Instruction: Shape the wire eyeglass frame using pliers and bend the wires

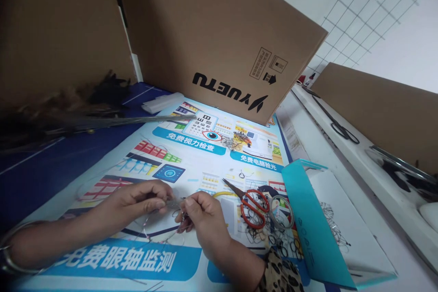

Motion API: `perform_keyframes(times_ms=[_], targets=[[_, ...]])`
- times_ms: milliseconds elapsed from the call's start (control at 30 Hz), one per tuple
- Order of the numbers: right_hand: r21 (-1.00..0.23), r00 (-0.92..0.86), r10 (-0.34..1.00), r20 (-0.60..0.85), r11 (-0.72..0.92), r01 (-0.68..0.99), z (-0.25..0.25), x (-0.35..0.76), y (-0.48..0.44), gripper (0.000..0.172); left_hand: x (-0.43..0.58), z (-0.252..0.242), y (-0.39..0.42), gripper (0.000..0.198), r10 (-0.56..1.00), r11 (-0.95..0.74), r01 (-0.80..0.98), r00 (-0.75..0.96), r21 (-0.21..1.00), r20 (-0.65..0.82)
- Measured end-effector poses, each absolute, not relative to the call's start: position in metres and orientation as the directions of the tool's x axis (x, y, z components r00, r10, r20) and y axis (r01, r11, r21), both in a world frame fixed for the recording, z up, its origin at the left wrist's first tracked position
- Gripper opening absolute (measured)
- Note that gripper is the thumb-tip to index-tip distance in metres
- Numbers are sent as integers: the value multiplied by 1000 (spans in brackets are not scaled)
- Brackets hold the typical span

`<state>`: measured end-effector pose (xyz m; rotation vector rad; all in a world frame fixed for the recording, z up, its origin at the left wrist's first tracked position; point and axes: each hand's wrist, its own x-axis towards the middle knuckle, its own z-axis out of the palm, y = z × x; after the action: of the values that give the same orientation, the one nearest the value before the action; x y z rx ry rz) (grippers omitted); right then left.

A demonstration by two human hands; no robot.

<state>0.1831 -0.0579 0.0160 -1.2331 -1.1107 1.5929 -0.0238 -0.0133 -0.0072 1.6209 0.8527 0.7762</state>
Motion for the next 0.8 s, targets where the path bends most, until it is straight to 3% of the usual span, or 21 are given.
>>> perform_keyframes(times_ms=[800], targets=[[-934, -235, 920, -313, -343, -99, 13, 182, -58, 43, -21, -2, -15, 17, 844, -160, 163, 534, 974, 49]])
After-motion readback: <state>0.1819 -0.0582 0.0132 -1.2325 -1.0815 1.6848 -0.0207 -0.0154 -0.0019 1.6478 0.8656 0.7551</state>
